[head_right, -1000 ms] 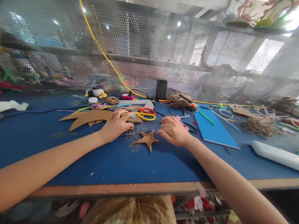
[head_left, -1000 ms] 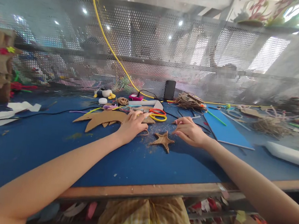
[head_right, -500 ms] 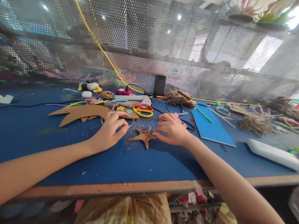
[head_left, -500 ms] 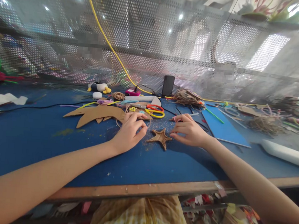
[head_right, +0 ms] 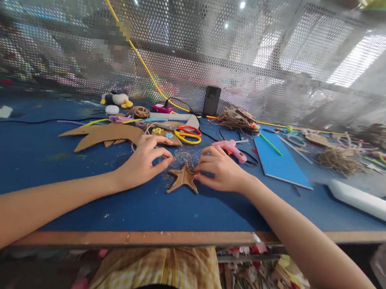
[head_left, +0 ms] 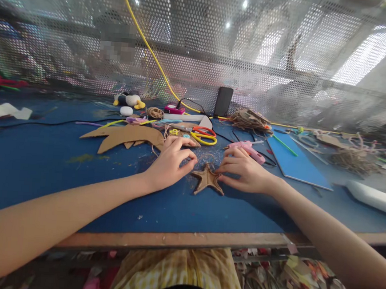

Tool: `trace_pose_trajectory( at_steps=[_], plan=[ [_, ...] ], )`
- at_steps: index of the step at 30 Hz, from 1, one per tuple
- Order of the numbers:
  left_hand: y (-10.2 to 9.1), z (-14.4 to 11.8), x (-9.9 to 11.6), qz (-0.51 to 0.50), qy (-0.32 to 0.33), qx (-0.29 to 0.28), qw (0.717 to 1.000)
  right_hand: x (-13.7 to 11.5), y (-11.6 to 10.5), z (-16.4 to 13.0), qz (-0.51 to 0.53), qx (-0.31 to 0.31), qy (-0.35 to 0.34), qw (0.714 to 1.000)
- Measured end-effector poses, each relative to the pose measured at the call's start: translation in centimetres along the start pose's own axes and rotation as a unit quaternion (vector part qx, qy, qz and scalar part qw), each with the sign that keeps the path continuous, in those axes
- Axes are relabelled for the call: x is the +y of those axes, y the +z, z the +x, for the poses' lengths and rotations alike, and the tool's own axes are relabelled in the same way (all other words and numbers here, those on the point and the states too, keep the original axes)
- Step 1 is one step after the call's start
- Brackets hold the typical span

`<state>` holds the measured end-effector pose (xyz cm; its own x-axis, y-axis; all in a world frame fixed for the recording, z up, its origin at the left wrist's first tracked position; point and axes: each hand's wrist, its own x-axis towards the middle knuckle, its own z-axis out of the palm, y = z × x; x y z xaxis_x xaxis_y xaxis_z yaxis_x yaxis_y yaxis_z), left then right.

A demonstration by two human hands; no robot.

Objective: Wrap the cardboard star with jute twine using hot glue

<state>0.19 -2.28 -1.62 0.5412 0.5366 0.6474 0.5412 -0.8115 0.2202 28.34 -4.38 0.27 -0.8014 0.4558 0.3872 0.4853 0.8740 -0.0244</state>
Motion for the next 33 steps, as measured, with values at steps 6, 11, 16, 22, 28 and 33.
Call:
trace_pose_trajectory(
  at_steps=[6, 11, 16, 22, 28, 33],
  plan=[
    [0.0, -0.2, 0.2, 0.013, 0.028, -0.017, 0.999, -0.5, 0.4, 0.2, 0.008, 0.1, 0.091, 0.991],
    [0.0, -0.3, 0.5, 0.022, 0.043, -0.005, 0.999, -0.9, 1.0, 0.5, 0.035, 0.055, 0.021, 0.998],
    [-0.2, -0.1, 0.7, 0.016, 0.026, 0.005, 1.0, -0.7, 1.3, 0.4, 0.02, 0.083, 0.012, 0.996],
    [-0.4, 0.0, 0.7, 0.01, 0.018, 0.018, 1.0, -1.0, 1.3, 0.3, 0.029, 0.064, 0.044, 0.997],
    [-0.2, 0.0, 0.5, 0.026, 0.015, 0.054, 0.998, -1.7, 1.3, 0.8, 0.06, 0.104, 0.046, 0.992],
    [0.2, 0.0, 0.2, 0.054, -0.005, 0.036, 0.998, -1.6, 1.2, 0.4, 0.114, 0.137, 0.111, 0.978]
  ],
)
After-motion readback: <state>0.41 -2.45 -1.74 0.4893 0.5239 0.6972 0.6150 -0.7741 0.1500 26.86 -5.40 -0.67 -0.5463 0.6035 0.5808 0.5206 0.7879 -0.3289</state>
